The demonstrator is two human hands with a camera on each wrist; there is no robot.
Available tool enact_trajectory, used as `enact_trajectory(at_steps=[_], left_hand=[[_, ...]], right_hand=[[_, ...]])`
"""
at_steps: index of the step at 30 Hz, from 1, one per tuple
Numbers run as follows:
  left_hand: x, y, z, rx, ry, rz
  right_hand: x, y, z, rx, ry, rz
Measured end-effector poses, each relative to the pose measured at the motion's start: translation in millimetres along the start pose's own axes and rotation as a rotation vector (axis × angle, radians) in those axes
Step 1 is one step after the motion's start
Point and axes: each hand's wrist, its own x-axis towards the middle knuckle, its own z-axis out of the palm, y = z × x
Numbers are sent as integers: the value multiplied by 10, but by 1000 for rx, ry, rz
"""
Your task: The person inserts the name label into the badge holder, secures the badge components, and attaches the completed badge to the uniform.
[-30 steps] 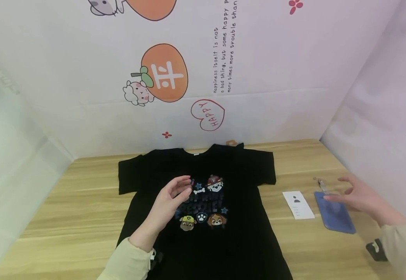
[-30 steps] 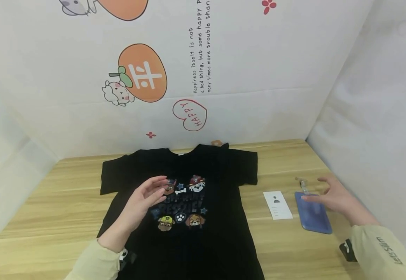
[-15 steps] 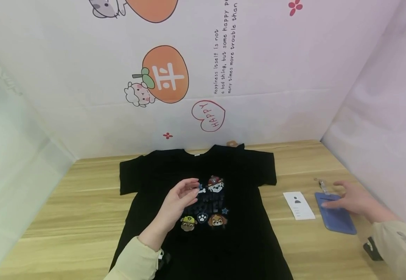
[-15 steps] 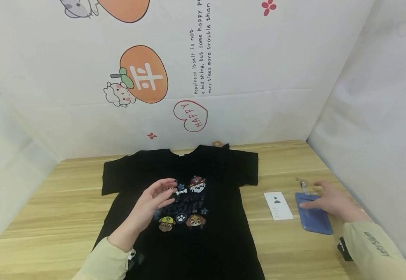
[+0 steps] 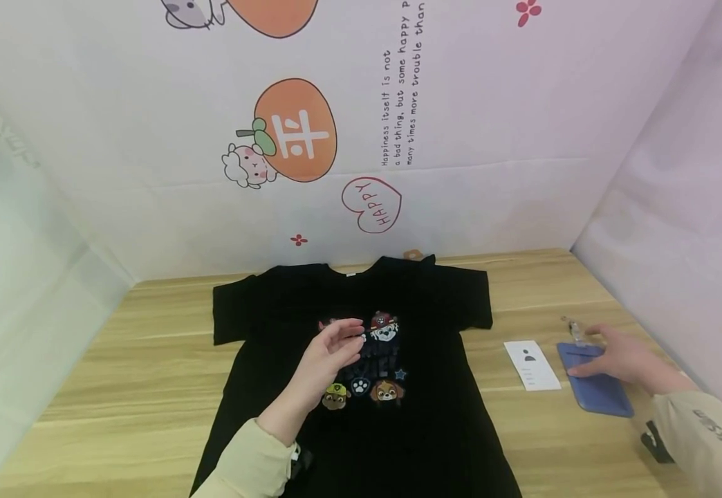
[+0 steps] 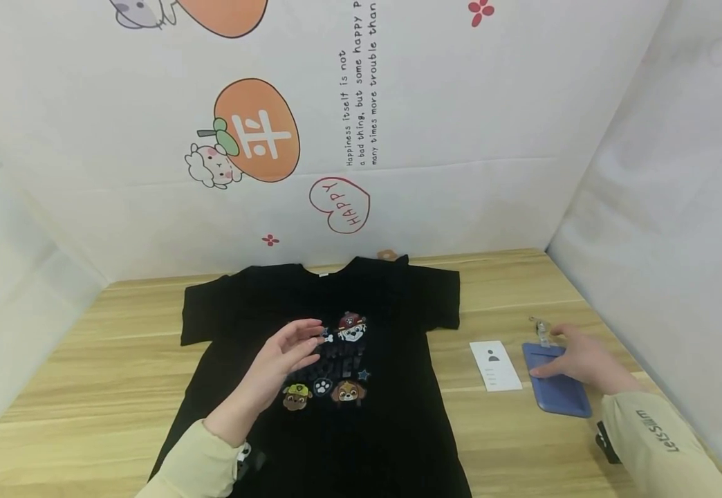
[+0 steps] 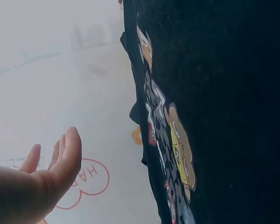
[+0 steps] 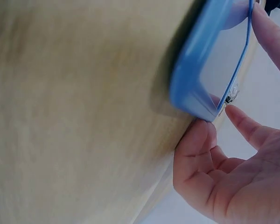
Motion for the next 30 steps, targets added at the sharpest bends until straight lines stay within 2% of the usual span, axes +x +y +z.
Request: enact_trajectory(at_steps=[7, 16, 22, 26, 30], left_hand=[[18, -17, 44, -4, -18, -17], [112, -63, 147, -102, -87, -72], [170, -66, 216, -162, -108, -109], [213, -76, 269, -210, -118, -134], [246, -90, 318, -238, -120, -163]], right_hand=[[-4, -7, -11, -5, -32, 0], [-14, 82, -1, 34, -42, 9], [-16, 157, -22, 84, -47, 22], [-13, 204, -28, 162, -51, 46], [-19, 262, -18, 315, -79, 61]])
